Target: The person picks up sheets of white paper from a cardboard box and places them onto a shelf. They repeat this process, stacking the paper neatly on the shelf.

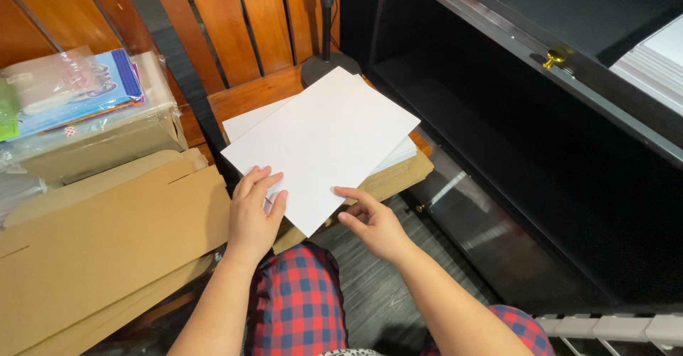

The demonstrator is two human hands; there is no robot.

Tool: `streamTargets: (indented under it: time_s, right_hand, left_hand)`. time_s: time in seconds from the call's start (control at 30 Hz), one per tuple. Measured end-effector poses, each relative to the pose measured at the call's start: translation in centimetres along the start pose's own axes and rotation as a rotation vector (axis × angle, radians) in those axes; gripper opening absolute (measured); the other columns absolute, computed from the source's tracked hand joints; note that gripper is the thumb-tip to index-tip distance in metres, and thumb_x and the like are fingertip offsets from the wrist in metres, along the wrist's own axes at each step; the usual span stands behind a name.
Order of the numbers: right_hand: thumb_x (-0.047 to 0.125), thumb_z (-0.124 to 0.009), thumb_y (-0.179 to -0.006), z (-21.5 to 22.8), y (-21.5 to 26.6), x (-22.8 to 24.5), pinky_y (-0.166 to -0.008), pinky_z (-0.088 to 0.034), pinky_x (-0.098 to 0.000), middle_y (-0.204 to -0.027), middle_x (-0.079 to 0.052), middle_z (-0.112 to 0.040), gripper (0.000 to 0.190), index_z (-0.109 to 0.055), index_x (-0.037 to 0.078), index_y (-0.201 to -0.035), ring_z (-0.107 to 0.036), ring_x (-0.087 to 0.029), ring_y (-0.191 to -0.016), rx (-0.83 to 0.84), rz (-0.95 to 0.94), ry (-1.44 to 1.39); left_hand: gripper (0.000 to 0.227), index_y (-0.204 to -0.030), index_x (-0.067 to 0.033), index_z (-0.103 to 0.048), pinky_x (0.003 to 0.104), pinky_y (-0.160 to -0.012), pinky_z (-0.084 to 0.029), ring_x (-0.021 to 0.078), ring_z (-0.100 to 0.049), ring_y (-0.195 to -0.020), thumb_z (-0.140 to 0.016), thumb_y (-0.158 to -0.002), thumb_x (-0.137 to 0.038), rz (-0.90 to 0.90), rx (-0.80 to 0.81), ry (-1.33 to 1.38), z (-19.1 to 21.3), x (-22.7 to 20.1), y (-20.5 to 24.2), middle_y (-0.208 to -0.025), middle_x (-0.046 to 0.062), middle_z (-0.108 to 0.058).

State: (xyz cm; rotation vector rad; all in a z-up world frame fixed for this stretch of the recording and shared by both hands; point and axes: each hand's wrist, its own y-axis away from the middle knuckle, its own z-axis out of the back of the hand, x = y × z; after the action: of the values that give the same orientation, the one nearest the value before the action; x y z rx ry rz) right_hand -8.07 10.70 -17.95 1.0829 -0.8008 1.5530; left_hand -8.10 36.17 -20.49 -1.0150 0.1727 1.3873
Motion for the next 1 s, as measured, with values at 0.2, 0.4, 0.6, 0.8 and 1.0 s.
streamTargets:
  time_s: [0.2,0.4,0.6,0.8,1.0]
  right_hand:
    - [0.019,-0.076,-0.091,0.3,0.8,1.1,-0.074,-0.059,-0.0317,-0.091,-0.006,-0.079,0.058,-0.060,0.029,-0.145,-0.075,-0.017,-0.083,0.051,-0.036,0.071]
    - [0.019,-0.076,-0.090,0.3,0.9,1.0,-0.079,-0.058,-0.0352,-0.092,-0.006,-0.077,0.063,-0.055,0.030,-0.148,-0.076,-0.020,-0.087,0.093,-0.036,0.099]
    - [0.021,-0.077,-0.089,0.4,1.1,1.5,-0.080,-0.059,-0.0349,-0.093,-0.005,-0.077,0.067,-0.050,0.030,-0.150,-0.077,-0.021,-0.088,0.114,-0.051,0.147]
    - [0.020,-0.074,-0.092,0.3,1.7,2.4,-0.080,-0.058,-0.0378,-0.095,-0.008,-0.076,0.067,-0.046,0.028,-0.152,-0.076,-0.025,-0.091,0.130,-0.048,0.181]
    - [0.021,-0.074,-0.092,0.3,1.8,2.5,-0.080,-0.059,-0.0379,-0.096,-0.008,-0.076,0.069,-0.044,0.029,-0.154,-0.076,-0.025,-0.093,0.134,-0.050,0.194]
  left_hand:
    - [0.030,-0.125,-0.0190,-0.072,0.051,-0.115,-0.043,0.0339,-0.051,-0.142,-0.073,-0.095,-0.027,0.025,0.035,-0.015,0.3,-0.2,-0.1,-0.134,0.004,-0.061]
    - [0.030,-0.125,-0.0185,-0.071,0.052,-0.115,-0.042,0.0355,-0.049,-0.144,-0.071,-0.096,-0.027,0.043,0.061,-0.010,0.5,-0.4,-0.3,-0.135,0.005,-0.060]
    - [0.030,-0.126,-0.0177,-0.071,0.053,-0.116,-0.042,0.0355,-0.048,-0.144,-0.071,-0.097,-0.026,0.051,0.078,-0.020,0.6,-0.6,-0.3,-0.136,0.006,-0.060]
    - [0.030,-0.128,-0.0159,-0.069,0.054,-0.116,-0.040,0.0369,-0.047,-0.145,-0.068,-0.099,-0.024,0.050,0.100,-0.009,0.7,-0.7,-0.5,-0.136,0.007,-0.058]
    - [0.030,-0.128,-0.0166,-0.069,0.053,-0.118,-0.038,0.0350,-0.045,-0.147,-0.067,-0.099,-0.025,0.060,0.112,-0.029,0.5,-0.5,-0.4,-0.138,0.006,-0.057]
